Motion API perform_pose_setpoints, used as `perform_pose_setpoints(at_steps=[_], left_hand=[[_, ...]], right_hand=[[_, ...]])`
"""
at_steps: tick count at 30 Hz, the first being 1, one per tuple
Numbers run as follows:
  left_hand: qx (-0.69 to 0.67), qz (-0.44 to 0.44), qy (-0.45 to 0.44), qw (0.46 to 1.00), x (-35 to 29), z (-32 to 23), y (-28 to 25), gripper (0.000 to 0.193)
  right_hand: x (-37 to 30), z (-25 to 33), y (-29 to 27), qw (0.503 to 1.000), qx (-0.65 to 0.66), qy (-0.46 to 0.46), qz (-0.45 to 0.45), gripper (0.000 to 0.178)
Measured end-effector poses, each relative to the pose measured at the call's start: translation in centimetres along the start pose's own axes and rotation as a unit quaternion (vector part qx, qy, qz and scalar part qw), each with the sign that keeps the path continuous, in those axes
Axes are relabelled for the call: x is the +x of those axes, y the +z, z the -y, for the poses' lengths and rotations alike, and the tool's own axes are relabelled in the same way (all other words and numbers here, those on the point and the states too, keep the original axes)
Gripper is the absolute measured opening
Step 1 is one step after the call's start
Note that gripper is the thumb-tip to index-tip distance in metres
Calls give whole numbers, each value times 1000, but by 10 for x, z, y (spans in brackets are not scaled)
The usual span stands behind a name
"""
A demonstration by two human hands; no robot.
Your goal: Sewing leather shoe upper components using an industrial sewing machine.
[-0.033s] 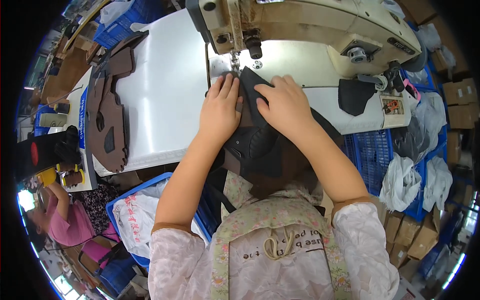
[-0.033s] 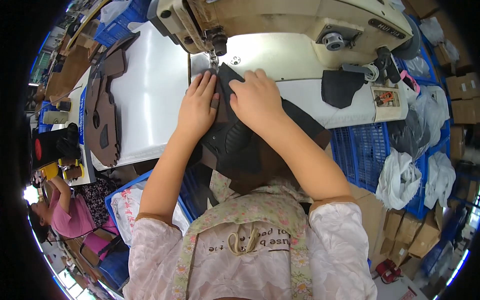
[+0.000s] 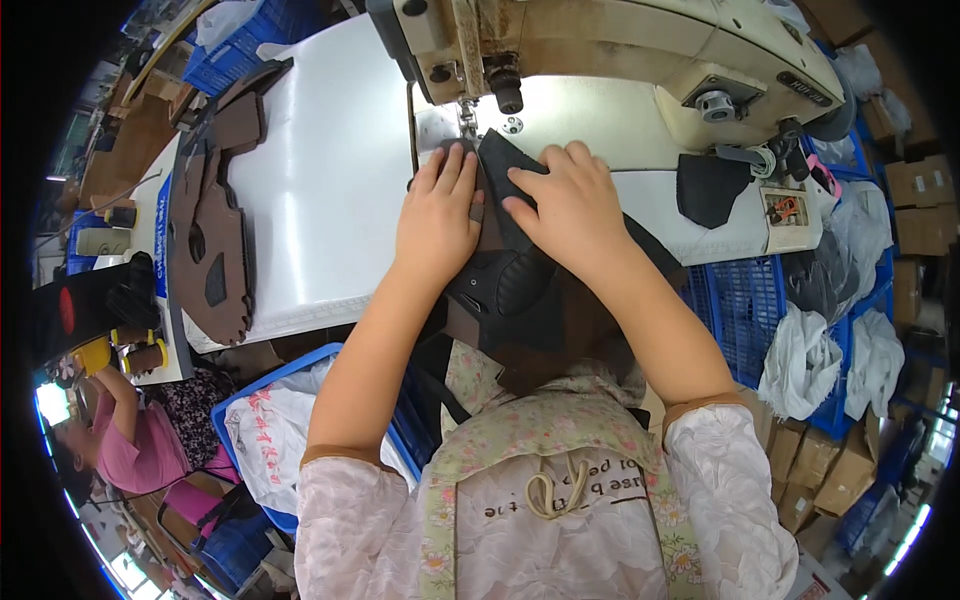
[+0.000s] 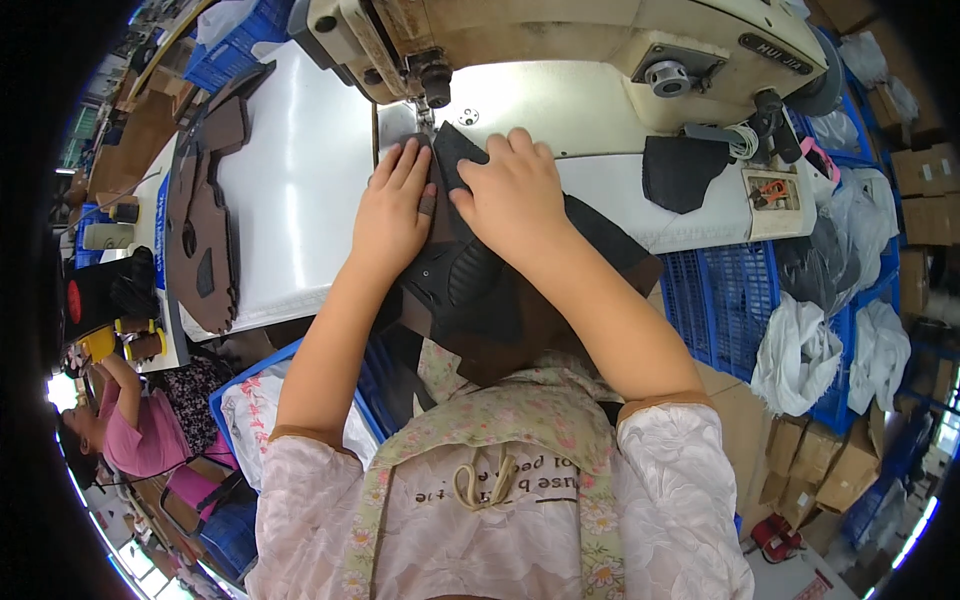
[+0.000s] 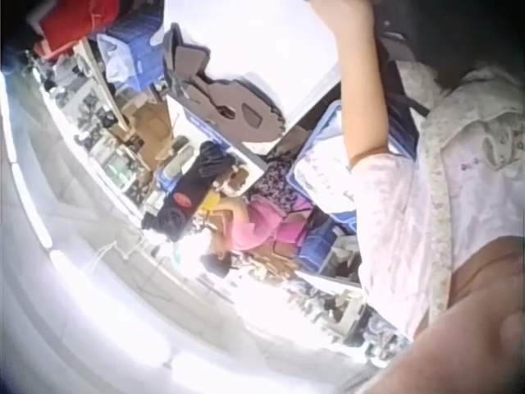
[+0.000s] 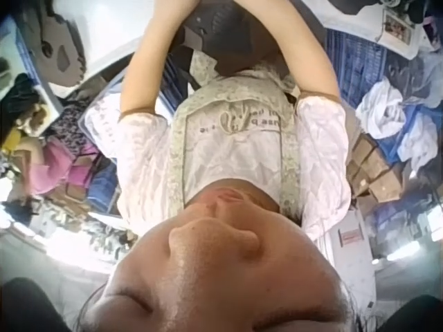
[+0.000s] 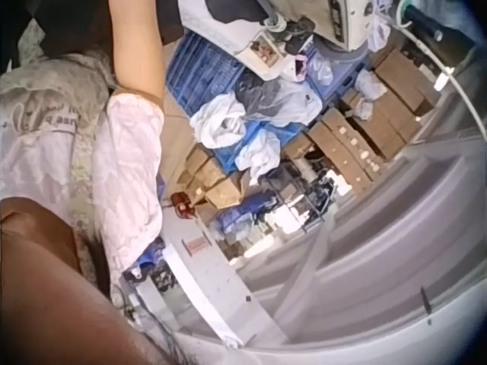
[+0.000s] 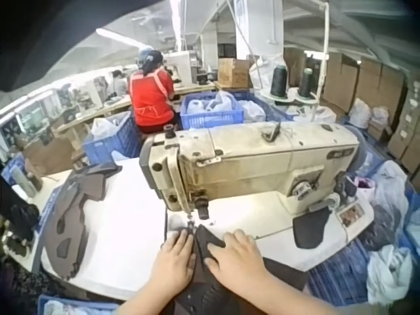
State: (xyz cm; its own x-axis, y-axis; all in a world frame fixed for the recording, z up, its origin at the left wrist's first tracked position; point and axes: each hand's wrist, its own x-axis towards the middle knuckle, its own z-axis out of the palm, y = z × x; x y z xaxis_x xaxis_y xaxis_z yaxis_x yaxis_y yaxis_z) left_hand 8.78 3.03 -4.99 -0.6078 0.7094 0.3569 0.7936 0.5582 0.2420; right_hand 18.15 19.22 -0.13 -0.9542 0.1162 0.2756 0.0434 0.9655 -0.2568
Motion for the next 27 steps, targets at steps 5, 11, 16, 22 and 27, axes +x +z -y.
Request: perform_pose_setpoints(at_steps=[5, 11, 16, 22, 27], left_hand=[[4, 14, 20, 1000, 1, 2, -2, 46], [-13, 23, 36, 999, 4, 8, -5, 47], [-19, 28, 30, 999, 4, 8, -4, 48], [-14, 20, 38, 999, 3, 8, -4, 46], [-14, 27, 28, 999, 4, 8, -4, 46]], right_hand=[[-13, -15, 12, 997, 0, -71, -32, 36], [-2, -21, 30, 998, 17, -66, -11, 36], [-2, -22, 38, 997, 36, -41, -49, 29], [-2, -23, 39, 996, 73, -31, -38, 27], [-3, -20, 38, 996, 80, -33, -37, 28]])
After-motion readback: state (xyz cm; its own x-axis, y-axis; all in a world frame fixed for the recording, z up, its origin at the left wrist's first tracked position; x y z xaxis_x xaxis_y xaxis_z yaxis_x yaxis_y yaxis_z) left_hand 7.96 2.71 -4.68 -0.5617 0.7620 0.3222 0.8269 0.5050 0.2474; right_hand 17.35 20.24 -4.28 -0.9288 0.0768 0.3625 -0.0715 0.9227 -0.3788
